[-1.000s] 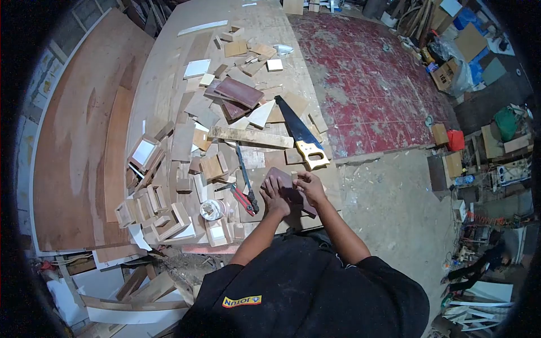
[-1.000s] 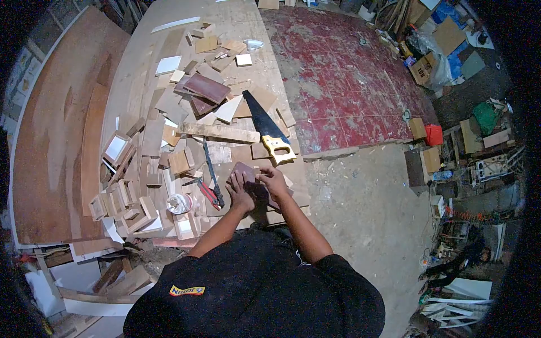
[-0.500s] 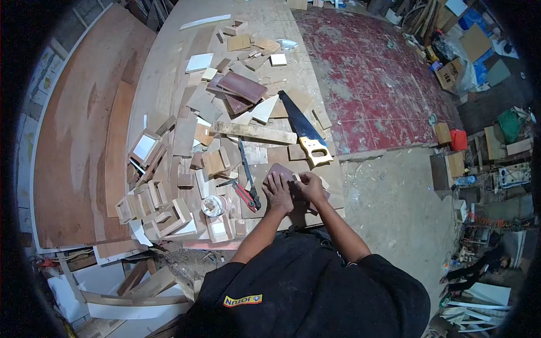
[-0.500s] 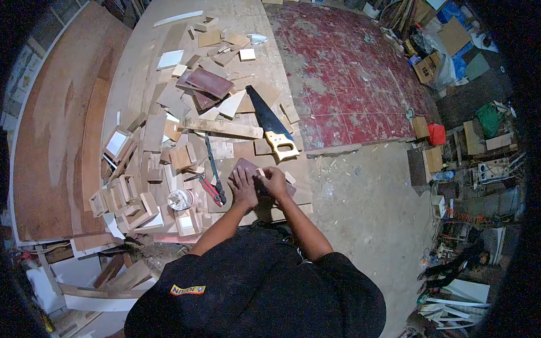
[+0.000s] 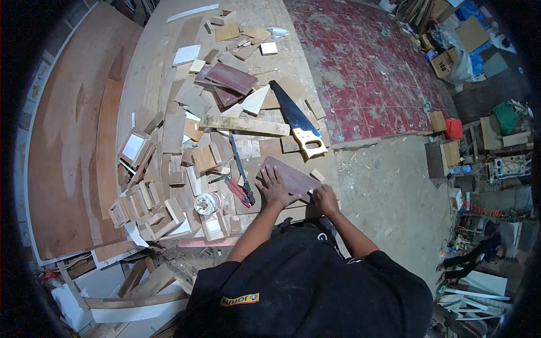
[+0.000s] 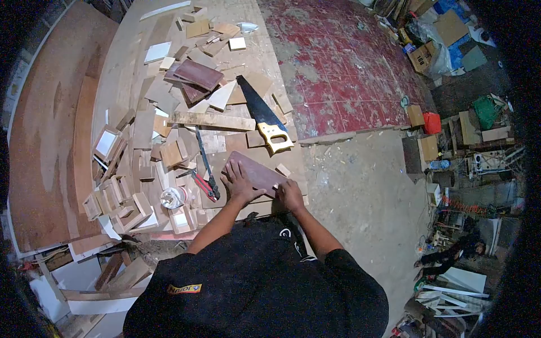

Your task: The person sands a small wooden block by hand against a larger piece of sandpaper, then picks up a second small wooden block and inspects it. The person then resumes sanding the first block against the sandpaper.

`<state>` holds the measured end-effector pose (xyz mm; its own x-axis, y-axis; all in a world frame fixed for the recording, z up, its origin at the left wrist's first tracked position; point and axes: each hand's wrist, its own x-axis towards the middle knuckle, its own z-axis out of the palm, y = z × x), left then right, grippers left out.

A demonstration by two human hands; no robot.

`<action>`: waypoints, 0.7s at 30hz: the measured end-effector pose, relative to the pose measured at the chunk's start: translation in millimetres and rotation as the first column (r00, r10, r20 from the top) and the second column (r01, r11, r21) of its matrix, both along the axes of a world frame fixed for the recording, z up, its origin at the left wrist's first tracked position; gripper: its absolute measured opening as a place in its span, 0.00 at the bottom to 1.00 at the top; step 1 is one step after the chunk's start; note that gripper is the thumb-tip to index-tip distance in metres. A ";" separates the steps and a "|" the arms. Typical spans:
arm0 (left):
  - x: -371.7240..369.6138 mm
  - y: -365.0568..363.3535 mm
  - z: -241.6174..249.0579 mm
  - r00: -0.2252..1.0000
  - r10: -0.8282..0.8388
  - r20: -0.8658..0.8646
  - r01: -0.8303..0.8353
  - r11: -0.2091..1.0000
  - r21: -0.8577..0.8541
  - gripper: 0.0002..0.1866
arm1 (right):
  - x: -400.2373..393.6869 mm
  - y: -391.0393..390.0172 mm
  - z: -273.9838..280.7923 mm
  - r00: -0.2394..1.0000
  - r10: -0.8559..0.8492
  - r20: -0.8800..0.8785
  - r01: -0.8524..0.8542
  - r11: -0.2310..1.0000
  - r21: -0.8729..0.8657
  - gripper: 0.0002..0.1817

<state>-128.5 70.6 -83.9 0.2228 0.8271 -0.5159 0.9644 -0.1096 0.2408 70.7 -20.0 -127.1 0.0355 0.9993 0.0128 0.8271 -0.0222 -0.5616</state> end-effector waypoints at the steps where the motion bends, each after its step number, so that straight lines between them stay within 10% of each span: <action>1: 0.1 -0.6 0.8 1.000 0.001 -0.002 -0.001 1.000 -0.006 0.75 | 2.7 -4.4 -1.7 1.000 0.015 0.020 -0.016 0.999 0.037 0.08; 12: 5.9 -0.4 -27.8 0.991 0.007 -0.130 0.000 0.999 0.053 0.70 | -84.1 120.4 7.4 0.996 0.048 -0.070 -0.042 0.996 0.083 0.04; 21: 5.8 5.6 2.4 0.998 -0.006 -0.062 0.001 0.997 -0.083 0.74 | -25.4 36.2 8.8 0.999 0.032 -0.031 -0.031 0.999 0.020 0.06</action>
